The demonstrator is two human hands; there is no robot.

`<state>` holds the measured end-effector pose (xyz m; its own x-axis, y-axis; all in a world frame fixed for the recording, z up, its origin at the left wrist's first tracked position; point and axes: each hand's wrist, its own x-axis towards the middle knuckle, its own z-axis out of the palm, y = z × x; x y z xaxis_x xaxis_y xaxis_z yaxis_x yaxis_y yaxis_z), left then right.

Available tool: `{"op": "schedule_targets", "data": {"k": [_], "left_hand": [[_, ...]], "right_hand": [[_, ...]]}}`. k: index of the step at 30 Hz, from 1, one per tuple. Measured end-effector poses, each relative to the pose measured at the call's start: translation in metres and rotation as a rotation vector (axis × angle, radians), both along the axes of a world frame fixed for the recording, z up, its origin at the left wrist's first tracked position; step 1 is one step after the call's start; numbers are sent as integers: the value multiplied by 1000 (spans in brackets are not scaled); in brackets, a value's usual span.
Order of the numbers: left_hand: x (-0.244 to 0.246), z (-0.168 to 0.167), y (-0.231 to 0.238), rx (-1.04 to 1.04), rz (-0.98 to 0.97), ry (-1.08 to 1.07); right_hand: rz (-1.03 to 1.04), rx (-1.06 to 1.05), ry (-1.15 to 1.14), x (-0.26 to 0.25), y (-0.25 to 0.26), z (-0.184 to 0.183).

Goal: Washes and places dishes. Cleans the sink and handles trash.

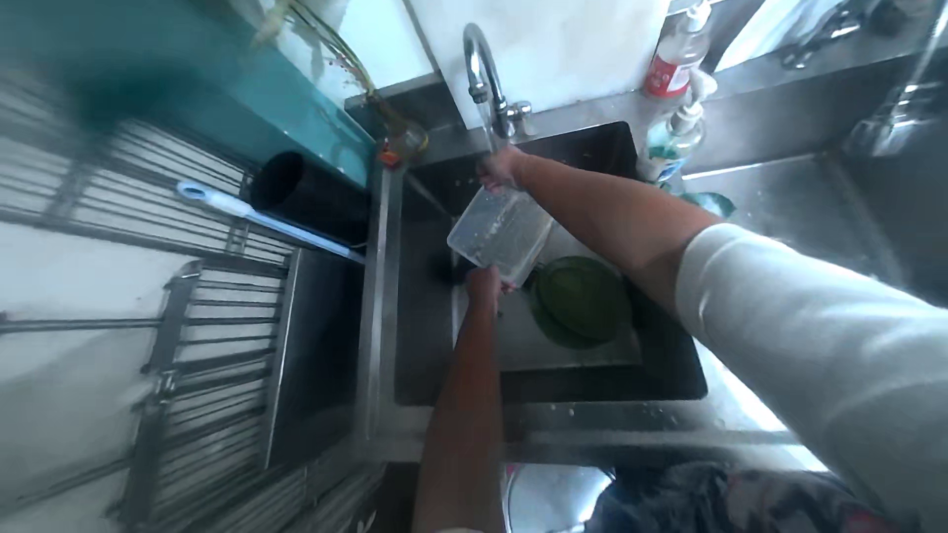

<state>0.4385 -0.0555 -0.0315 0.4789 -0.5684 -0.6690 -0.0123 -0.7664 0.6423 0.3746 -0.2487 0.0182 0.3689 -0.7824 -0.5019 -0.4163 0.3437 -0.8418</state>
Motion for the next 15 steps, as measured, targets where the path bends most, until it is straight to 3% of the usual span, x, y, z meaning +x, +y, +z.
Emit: {"op": "schedule_targets", "data": {"k": [3, 6, 11, 15], "left_hand": [[-1, 4, -2, 29, -12, -19], [-3, 5, -2, 57, -29, -87], [-1, 3, 4, 35, -71, -148], [5, 15, 13, 35, -60, -171]], "right_hand": [[-112, 271, -217, -8, 10, -6], [-169, 332, -278, -13, 20, -5], [95, -110, 244, -29, 22, 3], [72, -299, 459, -66, 17, -15]]}}
